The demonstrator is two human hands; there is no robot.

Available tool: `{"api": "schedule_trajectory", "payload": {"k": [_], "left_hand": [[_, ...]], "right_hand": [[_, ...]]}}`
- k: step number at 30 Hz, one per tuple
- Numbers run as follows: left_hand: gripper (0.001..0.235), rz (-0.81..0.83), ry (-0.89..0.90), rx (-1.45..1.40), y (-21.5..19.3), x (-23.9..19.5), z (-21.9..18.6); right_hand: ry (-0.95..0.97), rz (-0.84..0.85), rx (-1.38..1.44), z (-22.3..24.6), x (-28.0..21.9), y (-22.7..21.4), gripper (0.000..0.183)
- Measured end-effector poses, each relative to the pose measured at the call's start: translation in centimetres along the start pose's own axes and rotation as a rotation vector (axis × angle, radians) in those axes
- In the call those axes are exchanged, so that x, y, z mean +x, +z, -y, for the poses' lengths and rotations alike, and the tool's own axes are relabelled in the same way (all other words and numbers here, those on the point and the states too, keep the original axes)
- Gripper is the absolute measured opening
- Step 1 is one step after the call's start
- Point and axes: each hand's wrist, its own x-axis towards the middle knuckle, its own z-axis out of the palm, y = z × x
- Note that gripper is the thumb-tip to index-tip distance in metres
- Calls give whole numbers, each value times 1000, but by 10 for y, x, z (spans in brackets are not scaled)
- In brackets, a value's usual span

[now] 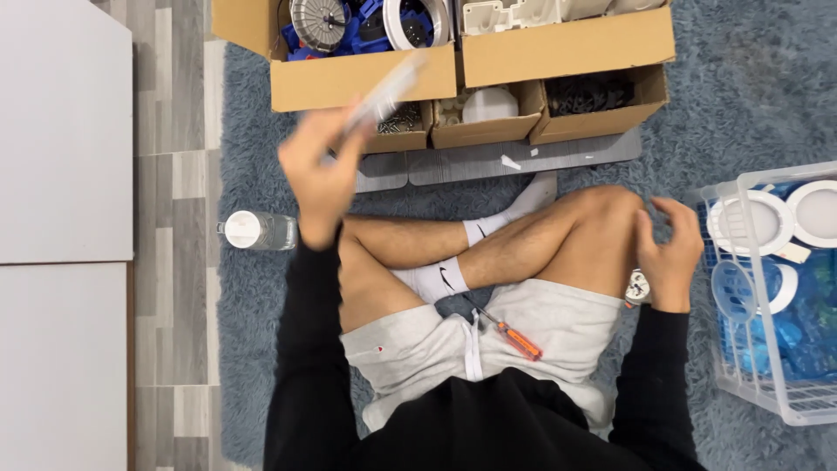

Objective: Assembling recessed LED ceiling light fixtures by fitting components together and using a screwdriver to secure them.

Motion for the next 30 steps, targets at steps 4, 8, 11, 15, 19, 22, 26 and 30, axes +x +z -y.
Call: {"api": "schedule_trajectory", "payload": {"k": [4,8,11,15,19,22,26,30], "left_hand": [[29,-54,185,138,35,49,66],[25,-44,334,382,60,78,96],[21,-12,377,505,76,83,115],[21,27,376,546,89,86,121],[27,155,391,548,93,84,127],[26,169,415,529,90,83,122],[36,188,392,482,82,66,86],[27,205,328,201,74,17,19]], "right_hand": [[109,61,-243,-129,-81,30,39],[466,293,-340,-196,-162,68,76],[463,292,-333,-189,-179,78,74],[539,245,-270,-155,-164,72,65],[537,248,-236,-166,-163,65,66],[462,171,-195,-186,-163,55,66],[312,12,-225,-154,-139,8,55],[400,-119,145,-37,-73,-44,45]]}}
